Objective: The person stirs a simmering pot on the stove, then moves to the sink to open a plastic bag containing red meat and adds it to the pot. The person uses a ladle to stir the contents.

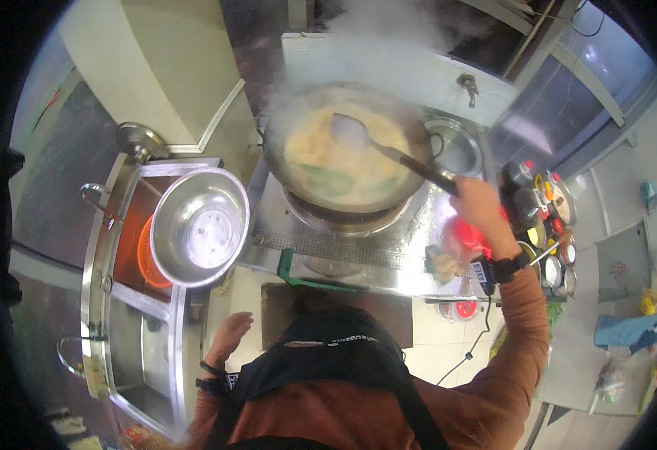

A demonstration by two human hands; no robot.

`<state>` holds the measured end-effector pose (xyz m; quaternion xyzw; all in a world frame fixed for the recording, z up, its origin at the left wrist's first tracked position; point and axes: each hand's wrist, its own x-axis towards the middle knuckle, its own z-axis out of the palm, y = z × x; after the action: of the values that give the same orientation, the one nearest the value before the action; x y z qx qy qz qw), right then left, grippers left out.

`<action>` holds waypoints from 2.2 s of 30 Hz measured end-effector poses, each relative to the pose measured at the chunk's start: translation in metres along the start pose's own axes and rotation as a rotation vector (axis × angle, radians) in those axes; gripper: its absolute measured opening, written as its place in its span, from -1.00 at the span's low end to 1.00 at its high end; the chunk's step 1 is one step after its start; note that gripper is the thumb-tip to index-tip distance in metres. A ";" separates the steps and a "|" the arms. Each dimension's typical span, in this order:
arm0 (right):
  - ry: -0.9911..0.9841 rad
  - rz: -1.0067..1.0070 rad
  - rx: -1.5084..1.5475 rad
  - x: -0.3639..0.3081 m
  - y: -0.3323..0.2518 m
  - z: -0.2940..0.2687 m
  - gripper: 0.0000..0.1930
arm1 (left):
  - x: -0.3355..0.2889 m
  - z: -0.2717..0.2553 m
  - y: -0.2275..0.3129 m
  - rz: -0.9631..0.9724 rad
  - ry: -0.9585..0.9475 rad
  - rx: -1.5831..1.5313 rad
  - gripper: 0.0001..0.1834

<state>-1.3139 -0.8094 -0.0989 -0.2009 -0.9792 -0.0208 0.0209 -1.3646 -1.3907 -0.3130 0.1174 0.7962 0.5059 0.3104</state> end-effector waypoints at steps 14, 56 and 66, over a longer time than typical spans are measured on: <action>0.032 0.310 -0.232 0.011 0.016 -0.027 -0.56 | 0.078 -0.060 0.000 0.043 -0.227 0.108 -0.70; 0.072 0.116 0.074 -0.103 -0.020 -0.085 -0.51 | 0.079 -0.025 0.005 0.113 -0.260 0.199 -0.65; 0.235 -0.051 -0.277 -0.075 -0.051 0.018 -0.61 | 0.085 -0.016 -0.005 0.135 -0.285 0.145 -0.65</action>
<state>-1.2659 -0.8844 -0.1226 -0.1732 -0.9625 -0.1794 0.1070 -1.4397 -1.3623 -0.3443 0.2633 0.7689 0.4449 0.3763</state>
